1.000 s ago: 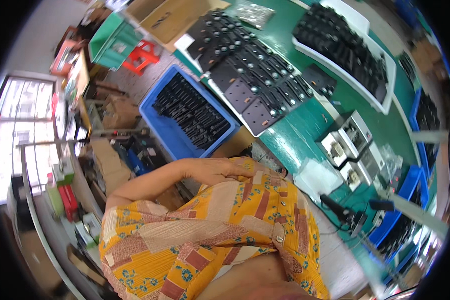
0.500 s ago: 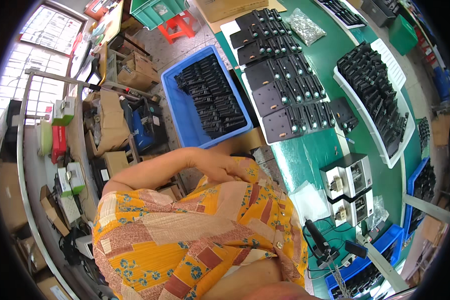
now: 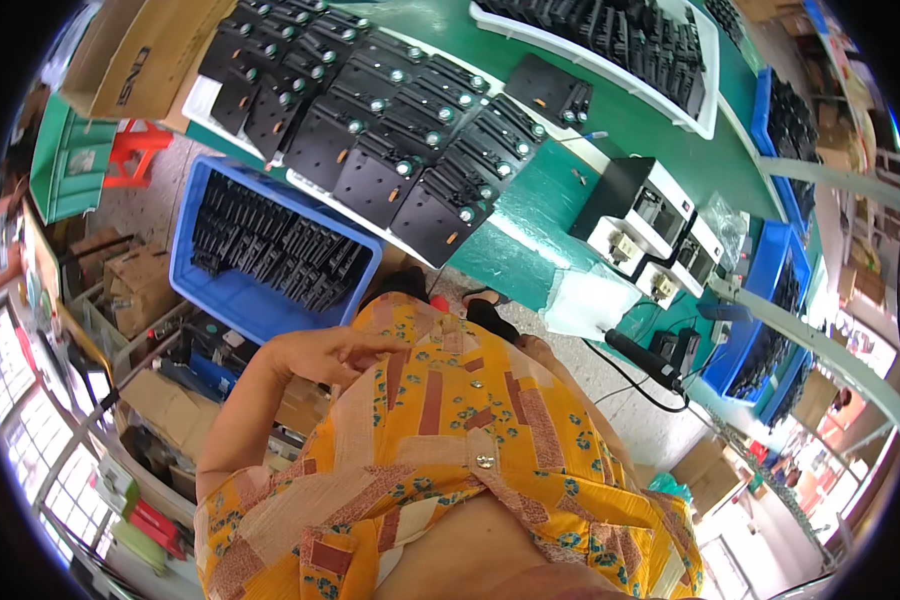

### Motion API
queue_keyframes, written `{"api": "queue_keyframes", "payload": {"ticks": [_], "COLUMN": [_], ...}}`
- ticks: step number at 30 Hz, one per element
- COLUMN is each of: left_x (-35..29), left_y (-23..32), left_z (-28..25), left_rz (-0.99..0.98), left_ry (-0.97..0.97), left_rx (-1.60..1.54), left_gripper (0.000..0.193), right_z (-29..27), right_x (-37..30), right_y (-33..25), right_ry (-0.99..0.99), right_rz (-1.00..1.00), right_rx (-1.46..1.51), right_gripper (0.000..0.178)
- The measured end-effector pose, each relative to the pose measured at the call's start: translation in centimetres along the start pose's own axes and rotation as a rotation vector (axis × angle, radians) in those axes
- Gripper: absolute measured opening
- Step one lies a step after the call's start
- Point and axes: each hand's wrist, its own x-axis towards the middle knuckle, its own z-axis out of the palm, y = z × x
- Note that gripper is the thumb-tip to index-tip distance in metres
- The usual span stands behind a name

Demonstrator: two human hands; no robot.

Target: Assembling and organizing electronic component housings at a factory workbench.

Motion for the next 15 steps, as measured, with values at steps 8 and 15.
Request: {"api": "queue_keyframes", "payload": {"ticks": [8,15], "left_x": [3.9,14.6], "left_y": [-10.2,-20.4], "left_z": [-6.9,-5.9], "left_rz": [-0.442,-0.329], "left_ry": [0.572,1.04], "left_rx": [0.859,1.257], "left_gripper": [0.038,0.024], "right_z": [0.9,-2.5], "right_x": [3.5,0.8], "right_y": [-0.7,0.3], "right_ry": [-0.01,0.036], "right_rz": [-0.092,-0.256], "right_rx": [0.128,0.206], "right_gripper": [0.043,0.041]}}
